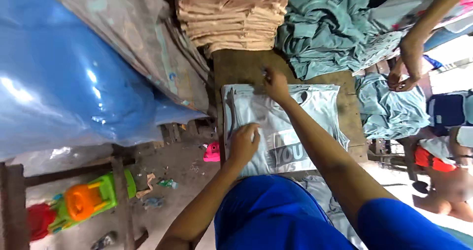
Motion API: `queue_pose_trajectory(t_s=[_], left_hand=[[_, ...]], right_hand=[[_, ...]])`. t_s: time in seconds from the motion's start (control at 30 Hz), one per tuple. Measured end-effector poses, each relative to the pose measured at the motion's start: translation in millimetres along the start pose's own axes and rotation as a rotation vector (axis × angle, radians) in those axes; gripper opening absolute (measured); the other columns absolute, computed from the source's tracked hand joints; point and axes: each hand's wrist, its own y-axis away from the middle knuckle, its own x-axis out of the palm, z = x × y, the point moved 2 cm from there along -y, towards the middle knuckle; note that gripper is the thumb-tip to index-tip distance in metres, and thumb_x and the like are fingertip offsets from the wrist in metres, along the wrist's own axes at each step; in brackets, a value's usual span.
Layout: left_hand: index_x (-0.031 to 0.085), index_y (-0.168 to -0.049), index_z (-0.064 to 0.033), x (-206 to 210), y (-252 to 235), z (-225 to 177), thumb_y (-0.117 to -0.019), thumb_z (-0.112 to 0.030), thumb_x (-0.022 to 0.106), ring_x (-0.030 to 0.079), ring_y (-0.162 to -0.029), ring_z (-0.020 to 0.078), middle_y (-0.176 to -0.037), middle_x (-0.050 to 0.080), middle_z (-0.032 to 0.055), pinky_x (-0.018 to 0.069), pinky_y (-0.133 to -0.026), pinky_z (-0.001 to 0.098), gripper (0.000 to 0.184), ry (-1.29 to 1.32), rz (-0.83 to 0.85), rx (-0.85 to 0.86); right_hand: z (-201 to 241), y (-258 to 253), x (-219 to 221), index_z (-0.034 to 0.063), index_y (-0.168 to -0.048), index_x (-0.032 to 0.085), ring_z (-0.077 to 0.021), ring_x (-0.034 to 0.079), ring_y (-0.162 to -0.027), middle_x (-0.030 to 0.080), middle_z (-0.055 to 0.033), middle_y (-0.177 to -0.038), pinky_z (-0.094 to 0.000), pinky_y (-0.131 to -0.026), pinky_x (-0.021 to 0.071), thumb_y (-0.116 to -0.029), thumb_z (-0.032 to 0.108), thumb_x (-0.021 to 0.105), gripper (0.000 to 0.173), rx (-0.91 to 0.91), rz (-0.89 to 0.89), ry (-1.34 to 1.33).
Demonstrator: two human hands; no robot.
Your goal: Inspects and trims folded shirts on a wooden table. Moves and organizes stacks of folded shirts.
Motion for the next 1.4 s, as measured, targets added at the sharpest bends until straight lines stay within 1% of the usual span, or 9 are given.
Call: queue_pose_trajectory(t_s=[0.1, 0.2, 0.3, 0.43, 0.63, 0.77, 0.93, 1.13, 1.4], left_hand=[[0.046, -0.151, 0.0001, 49.2, -5.1, -33.2, -0.1093, -0.021, 0.041, 0.036, -0.151, 0.0299, -0.16, 0.042, 0.0183, 0.027, -0.125, 0.0445, 0.047, -0.124, 0.446, -0.008], [0.038, -0.155, 0.0056, 93.1, -2.7, -24.2, -0.1068, -0.024, 0.043, 0.02, -0.157, 0.0369, -0.165, 0.03, 0.0237, 0.0135, -0.127, 0.0542, 0.056, -0.22, 0.348, 0.168], [0.04, -0.154, 0.0049, 97.0, -12.8, 3.4, -0.1072, -0.03, 0.045, 0.025, -0.154, 0.0417, -0.163, 0.034, 0.0244, 0.0172, -0.123, 0.0641, 0.059, -0.357, 0.168, 0.168], [0.034, -0.151, 0.0152, 85.8, -30.3, 31.5, -0.1072, -0.033, 0.043, 0.023, -0.149, 0.0567, -0.158, 0.028, 0.0396, 0.016, -0.121, 0.0692, 0.066, -0.356, -0.04, 0.107], [0.033, -0.155, 0.0096, 90.8, -58.0, 47.1, -0.1071, -0.037, 0.039, 0.02, -0.153, 0.0512, -0.162, 0.025, 0.0339, 0.0123, -0.122, 0.0692, 0.067, -0.466, -0.037, 0.058], [0.032, -0.155, 0.0098, 72.4, -59.7, 61.1, -0.1081, -0.031, 0.042, 0.025, -0.151, 0.0504, -0.161, 0.027, 0.0348, 0.0226, -0.124, 0.059, 0.063, -0.468, 0.006, 0.049], [0.043, -0.149, 0.0112, 65.2, -49.1, 41.1, -0.1079, -0.025, 0.044, 0.032, -0.148, 0.0506, -0.156, 0.037, 0.034, 0.0265, -0.122, 0.0593, 0.055, -0.394, -0.048, 0.087], [0.054, -0.15, -0.0131, 67.5, 18.1, 61.6, -0.1083, -0.043, 0.027, 0.038, -0.146, 0.0489, -0.155, 0.049, 0.0189, 0.0201, -0.113, 0.0765, 0.058, -0.761, -0.055, 0.095], [0.05, -0.147, 0.0053, 73.4, -11.3, 28.3, -0.1065, -0.037, 0.043, 0.031, -0.147, 0.0553, -0.154, 0.042, 0.0325, 0.0162, -0.117, 0.0739, 0.059, -0.621, -0.248, 0.054]], right_hand=[[-0.2, -56.8, 8.4, 0.0071, -0.145, 0.054, -0.0469, 0.06, -0.124, 0.061, -0.0264, -0.135, -0.0679, -0.098, 0.0483, -0.0995, 0.019, 0.061, 0.048, 0.155, 0.162, 0.196], [-11.8, -94.4, 19.6, 0.0048, -0.148, 0.049, -0.0453, 0.059, -0.127, 0.06, -0.0248, -0.138, -0.0669, -0.1, 0.048, -0.1025, 0.025, 0.059, 0.051, 0.174, 0.17, 0.128], [-11.8, -77.8, 4.3, 0.0033, -0.148, 0.052, -0.0382, 0.05, -0.139, 0.053, -0.0206, -0.149, -0.0589, -0.117, 0.036, -0.1047, 0.029, 0.057, 0.05, -0.056, -0.051, 0.056], [-47.8, 56.9, -19.7, -0.0056, -0.135, 0.06, -0.0351, 0.055, -0.135, 0.055, -0.0233, -0.146, -0.0475, -0.112, 0.0461, -0.1042, 0.013, 0.049, 0.037, -0.432, -0.465, -0.145], [-221.6, 239.2, 2.0, 0.0093, -0.157, 0.043, -0.0306, 0.034, -0.152, 0.034, -0.0128, -0.166, -0.0578, -0.122, 0.0305, -0.109, 0.043, 0.036, 0.059, -0.008, -0.066, 0.212], [-255.8, 231.8, -24.7, 0.0018, -0.16, 0.03, -0.0285, 0.023, -0.157, 0.023, -0.0155, -0.169, -0.0487, -0.124, 0.0285, -0.1085, 0.033, 0.043, 0.062, 0.201, -0.073, 0.065], [-249.1, 231.0, -53.3, -0.0041, -0.13, 0.065, -0.0295, 0.06, -0.132, 0.063, -0.0188, -0.138, -0.0464, -0.112, 0.0488, -0.1023, 0.005, 0.05, 0.033, 0.102, -0.452, -0.179], [-296.9, 239.2, -35.9, 0.0125, -0.158, 0.042, -0.0415, 0.023, -0.155, 0.033, -0.0075, -0.167, -0.0701, -0.121, 0.0156, -0.1088, 0.051, 0.023, 0.065, 0.021, -0.115, 0.383], [-233.7, 205.1, -58.9, 0.0026, -0.15, 0.051, -0.0456, 0.034, -0.149, 0.044, -0.0193, -0.159, -0.078, -0.116, 0.0144, -0.108, 0.049, 0.033, 0.065, 0.003, -0.213, 0.332]])
